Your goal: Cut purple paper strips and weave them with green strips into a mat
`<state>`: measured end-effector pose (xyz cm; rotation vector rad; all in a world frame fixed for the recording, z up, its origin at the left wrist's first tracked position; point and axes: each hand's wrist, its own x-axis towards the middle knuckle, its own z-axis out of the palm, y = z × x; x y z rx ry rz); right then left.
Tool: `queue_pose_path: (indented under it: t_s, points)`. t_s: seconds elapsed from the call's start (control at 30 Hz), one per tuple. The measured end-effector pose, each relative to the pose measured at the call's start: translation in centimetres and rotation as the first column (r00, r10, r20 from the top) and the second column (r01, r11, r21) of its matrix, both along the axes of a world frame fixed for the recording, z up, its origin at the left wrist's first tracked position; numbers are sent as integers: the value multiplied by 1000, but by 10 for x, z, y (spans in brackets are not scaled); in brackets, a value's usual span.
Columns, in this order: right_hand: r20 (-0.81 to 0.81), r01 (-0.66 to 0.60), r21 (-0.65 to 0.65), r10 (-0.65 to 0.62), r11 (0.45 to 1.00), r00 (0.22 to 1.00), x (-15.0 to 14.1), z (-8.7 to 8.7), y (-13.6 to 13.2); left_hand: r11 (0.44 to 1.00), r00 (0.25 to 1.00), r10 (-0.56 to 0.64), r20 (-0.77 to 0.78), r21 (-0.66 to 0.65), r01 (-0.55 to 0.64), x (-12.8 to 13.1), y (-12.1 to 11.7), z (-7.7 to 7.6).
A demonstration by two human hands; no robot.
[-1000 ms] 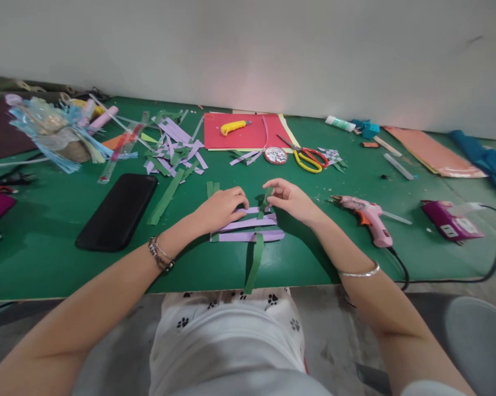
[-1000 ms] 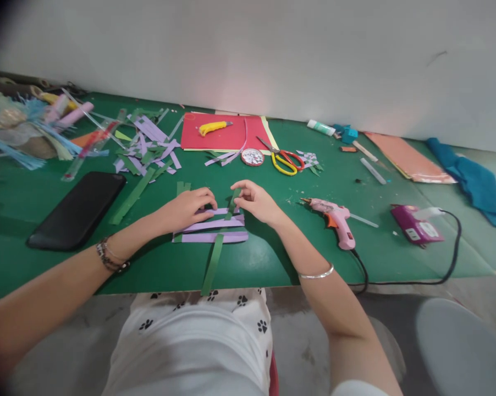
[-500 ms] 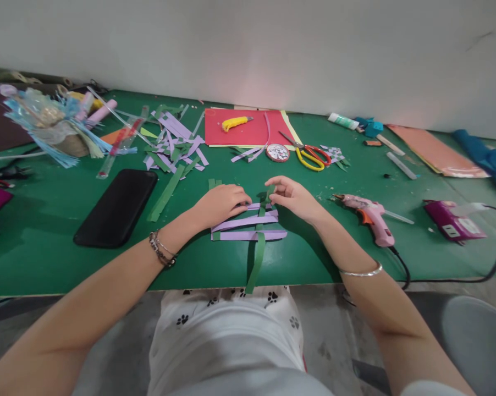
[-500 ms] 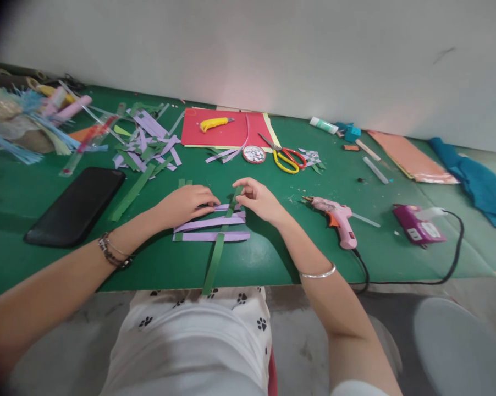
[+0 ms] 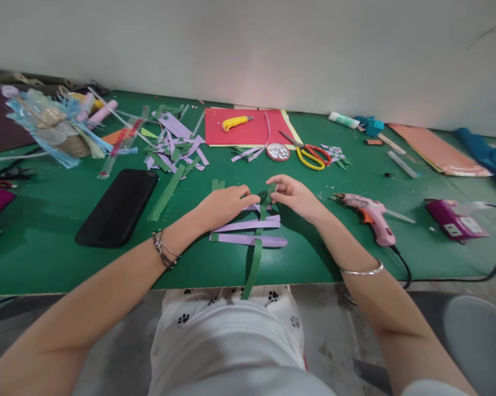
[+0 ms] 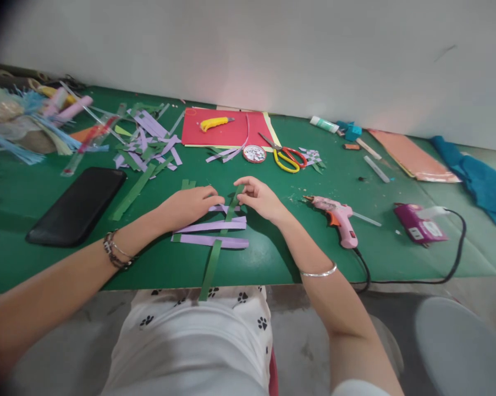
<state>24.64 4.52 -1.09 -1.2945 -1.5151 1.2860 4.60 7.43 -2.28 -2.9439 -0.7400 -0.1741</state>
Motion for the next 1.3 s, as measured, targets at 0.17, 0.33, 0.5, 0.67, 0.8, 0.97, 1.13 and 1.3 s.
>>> queue_pose_path:
  t_s: [0.17,0.33,0.5,0.67,0.8,0.97,1.13,1.3]
  points:
    - [-13,5,-1,-5,1000,1000,0,1,-1,998,999,-8,48,-64,11,1,1,-2]
    - [-13,-1,-2,1,1000,1000,0,0,0,971,988,2,155,-235,35,2,6,-6]
    - [-2,-3,5,3,1000,1000,1,-1,0,937,985,33,167,-349,27,4,6,-2]
    - [-5,2,-1,-2,1000,1000,1,-1,0,935,988,85,130,-353,-34,7,1,1]
    - [-1,7,6,-7,1000,1000,1,-2,0,935,988,111,107,-349,-67,9,-2,2]
    - [11,-2,0,2,1000,1000,2,-1,0,935,985,94,145,-352,-38,7,-2,-1]
    - [10,6,7,-6,1000,1000,2,-1,1,891,957,106,271,-453,29,2,2,-4]
    - [18,20,2,-20,1000,1000,2,0,0,849,935,152,320,-527,42,-1,4,0]
